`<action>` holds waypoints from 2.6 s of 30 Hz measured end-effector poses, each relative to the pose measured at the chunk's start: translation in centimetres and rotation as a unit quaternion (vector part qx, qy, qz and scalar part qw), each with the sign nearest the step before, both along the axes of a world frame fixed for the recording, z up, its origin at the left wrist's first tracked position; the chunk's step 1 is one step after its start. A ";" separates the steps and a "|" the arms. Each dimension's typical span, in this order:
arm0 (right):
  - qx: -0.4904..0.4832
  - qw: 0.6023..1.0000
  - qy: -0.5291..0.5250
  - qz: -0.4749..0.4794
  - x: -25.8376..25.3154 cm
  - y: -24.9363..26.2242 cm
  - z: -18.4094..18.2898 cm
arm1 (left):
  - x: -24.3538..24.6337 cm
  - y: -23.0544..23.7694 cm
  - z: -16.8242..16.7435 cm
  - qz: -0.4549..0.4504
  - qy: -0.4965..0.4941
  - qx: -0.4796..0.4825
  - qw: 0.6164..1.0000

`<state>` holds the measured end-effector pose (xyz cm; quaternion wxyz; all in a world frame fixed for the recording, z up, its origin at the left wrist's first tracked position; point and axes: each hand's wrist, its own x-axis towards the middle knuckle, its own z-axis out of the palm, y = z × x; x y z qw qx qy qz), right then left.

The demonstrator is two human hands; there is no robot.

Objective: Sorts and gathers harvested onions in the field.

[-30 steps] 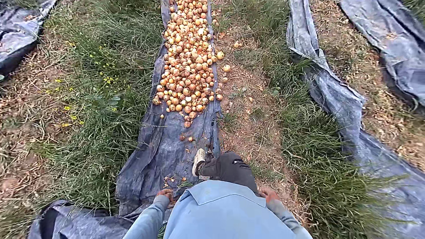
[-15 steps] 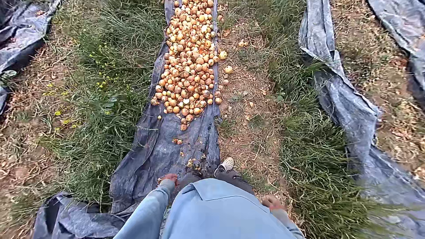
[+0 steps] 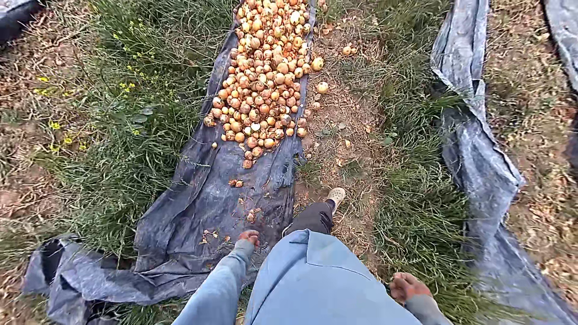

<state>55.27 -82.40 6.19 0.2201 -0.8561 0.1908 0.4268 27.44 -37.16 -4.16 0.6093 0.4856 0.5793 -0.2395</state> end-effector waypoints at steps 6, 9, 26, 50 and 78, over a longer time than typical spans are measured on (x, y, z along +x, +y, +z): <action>0.024 0.999 -0.008 0.036 1.3 4.9 2.3 | -5.2 0.1 -1.1 -0.051 0.105 -0.028 0.993; 0.008 0.989 -0.015 0.145 1.8 6.3 3.1 | -1.9 3.1 -1.5 0.002 0.081 -0.014 0.997; 0.124 0.981 -0.024 0.145 19.3 27.7 3.9 | 11.0 18.5 1.5 0.164 0.046 0.055 0.984; -0.030 0.873 0.044 0.484 45.7 22.9 -0.7 | 17.2 -18.5 3.7 0.440 0.061 0.008 0.896; -0.055 0.481 0.098 0.869 21.7 58.7 -5.7 | 20.4 -32.4 3.4 0.678 0.132 0.024 0.722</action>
